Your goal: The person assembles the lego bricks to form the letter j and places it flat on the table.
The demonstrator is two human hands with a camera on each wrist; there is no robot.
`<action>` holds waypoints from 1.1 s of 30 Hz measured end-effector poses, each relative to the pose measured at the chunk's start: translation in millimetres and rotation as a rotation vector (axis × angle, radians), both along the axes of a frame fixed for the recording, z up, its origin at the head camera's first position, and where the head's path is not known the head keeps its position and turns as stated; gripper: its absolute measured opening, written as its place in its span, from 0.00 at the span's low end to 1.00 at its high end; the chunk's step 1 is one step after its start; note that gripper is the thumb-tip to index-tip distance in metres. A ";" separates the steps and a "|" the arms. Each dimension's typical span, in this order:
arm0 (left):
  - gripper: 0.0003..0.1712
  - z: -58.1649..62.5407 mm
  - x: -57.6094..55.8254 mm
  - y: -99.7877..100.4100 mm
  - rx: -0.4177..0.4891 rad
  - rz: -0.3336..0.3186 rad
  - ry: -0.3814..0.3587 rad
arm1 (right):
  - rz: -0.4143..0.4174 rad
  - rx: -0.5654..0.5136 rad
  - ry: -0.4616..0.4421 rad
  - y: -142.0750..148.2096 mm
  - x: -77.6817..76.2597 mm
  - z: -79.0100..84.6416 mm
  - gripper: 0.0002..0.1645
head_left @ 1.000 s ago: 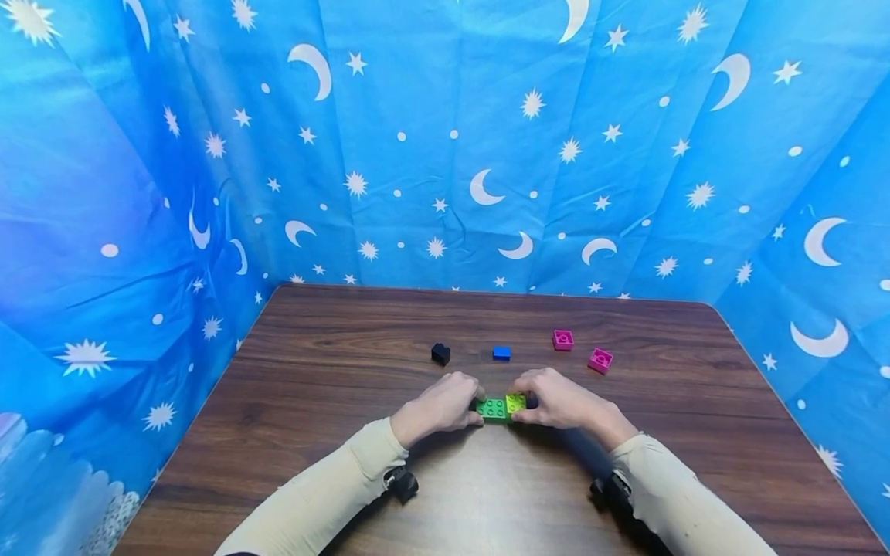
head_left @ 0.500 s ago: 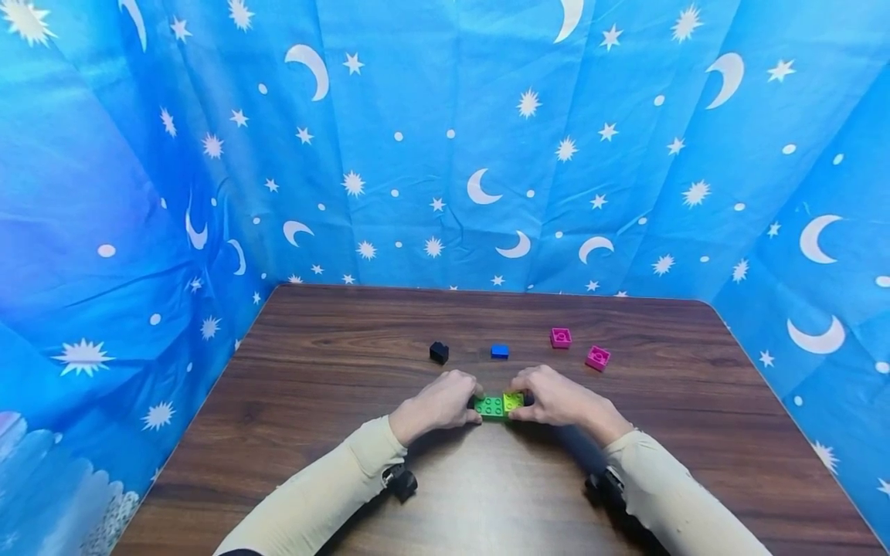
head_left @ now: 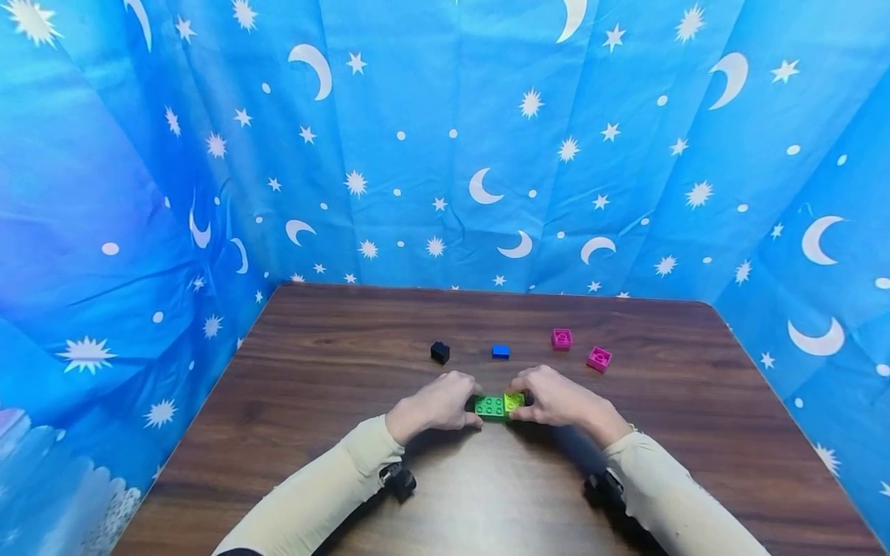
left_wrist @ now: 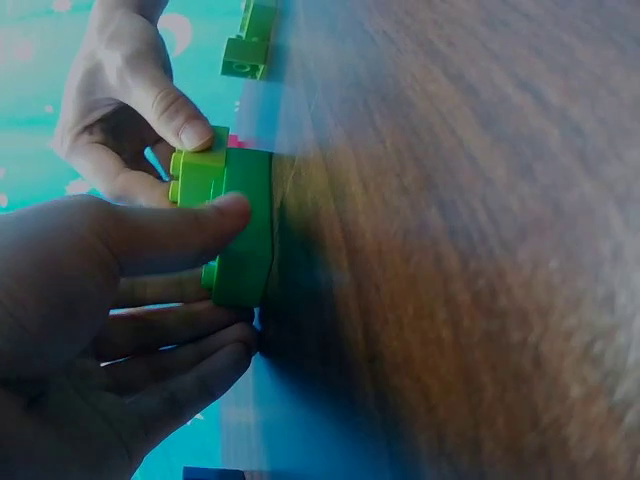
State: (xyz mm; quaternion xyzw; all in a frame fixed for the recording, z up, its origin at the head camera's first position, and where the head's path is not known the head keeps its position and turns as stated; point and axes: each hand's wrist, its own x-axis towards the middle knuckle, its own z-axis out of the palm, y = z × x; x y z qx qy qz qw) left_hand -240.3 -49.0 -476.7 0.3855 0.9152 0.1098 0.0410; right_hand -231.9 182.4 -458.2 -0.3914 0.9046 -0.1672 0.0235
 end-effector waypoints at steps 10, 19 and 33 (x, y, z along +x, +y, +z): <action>0.29 7.7 -5.2 -9.9 0.079 0.020 -0.040 | 0.009 0.003 -0.021 1.0 -1.2 2.1 0.14; 0.27 16.0 -8.8 -17.2 0.171 0.087 0.003 | 0.018 -0.002 -0.016 1.7 0.9 3.2 0.14; 0.25 19.8 -22.6 -23.0 0.273 0.172 0.100 | 0.007 0.008 -0.015 2.0 1.9 5.5 0.15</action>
